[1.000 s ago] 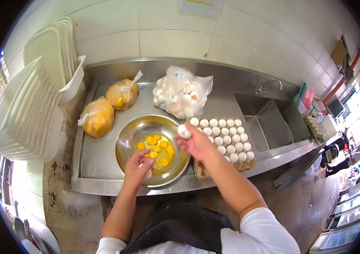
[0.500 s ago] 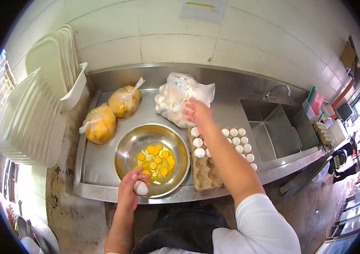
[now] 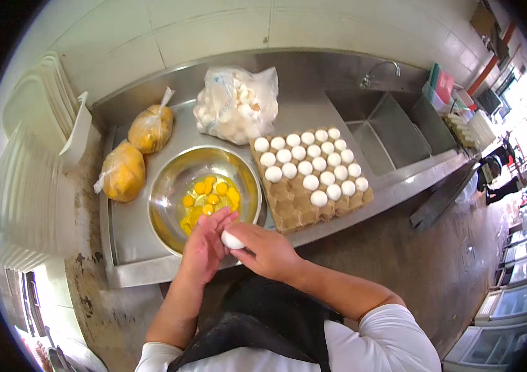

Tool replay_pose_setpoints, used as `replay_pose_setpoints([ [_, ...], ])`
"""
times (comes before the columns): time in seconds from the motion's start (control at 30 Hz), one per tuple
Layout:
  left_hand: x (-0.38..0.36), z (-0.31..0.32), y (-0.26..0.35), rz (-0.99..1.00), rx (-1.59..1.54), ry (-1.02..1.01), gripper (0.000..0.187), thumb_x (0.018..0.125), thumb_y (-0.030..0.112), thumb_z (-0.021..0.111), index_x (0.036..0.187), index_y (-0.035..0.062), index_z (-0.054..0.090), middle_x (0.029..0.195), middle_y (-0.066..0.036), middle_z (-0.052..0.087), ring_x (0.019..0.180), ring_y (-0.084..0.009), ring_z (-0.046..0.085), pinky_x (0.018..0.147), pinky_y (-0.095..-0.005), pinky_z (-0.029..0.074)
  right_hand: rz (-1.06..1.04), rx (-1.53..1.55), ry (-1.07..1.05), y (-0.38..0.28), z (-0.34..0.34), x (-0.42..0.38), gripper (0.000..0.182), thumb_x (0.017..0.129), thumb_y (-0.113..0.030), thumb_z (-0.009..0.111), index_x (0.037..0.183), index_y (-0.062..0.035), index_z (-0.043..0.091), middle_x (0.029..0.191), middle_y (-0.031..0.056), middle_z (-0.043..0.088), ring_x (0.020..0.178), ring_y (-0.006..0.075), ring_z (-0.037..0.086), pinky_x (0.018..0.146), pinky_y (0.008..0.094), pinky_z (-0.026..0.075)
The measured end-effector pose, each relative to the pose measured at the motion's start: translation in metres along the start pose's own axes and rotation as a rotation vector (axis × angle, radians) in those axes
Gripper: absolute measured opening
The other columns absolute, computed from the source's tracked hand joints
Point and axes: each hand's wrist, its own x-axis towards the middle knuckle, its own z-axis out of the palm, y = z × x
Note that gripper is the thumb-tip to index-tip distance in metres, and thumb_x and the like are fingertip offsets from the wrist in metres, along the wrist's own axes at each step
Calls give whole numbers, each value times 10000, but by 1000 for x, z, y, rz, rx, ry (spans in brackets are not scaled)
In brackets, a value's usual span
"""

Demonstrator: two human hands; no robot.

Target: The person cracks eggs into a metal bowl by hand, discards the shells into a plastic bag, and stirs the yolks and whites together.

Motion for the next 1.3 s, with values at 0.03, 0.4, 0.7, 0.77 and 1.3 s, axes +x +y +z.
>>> replay_pose_setpoints([
  [0.03,-3,0,0,37,122,16,679,982,558,311,1408,35,390,1406,-126,466,1211,-270,508,953,-424,446,105,40,74,-2,1,-14,468,838,-197,691,1258,-47,549,1230,151,600,1051,328,621,870,382,520],
  [0.4,-35,-33,43,130,192,81,525,970,393,441,1348,29,461,1210,-154,607,1017,-242,631,816,-356,528,150,-186,421,33,31,-96,418,823,-135,712,1218,-52,601,1152,174,623,936,314,651,790,353,536],
  [0.7,-38,-26,37,69,433,63,438,933,257,552,1299,20,506,1146,-133,629,946,-204,633,783,-319,517,260,-33,441,36,39,-83,425,870,-170,680,1257,-36,567,1112,153,639,845,236,660,720,290,524],
  [0.77,-31,-27,32,86,533,51,426,909,198,611,1287,23,525,1136,-122,631,942,-180,627,778,-298,509,468,365,457,23,40,-59,429,906,-196,639,1290,-38,532,1091,132,645,811,200,647,682,266,509],
  [1.3,-7,-27,53,428,1123,104,361,772,125,746,1093,-14,660,955,-84,706,758,-118,655,692,-261,527,816,943,110,1,47,54,515,1012,-501,319,1131,-67,569,836,47,605,592,95,557,477,215,412],
])
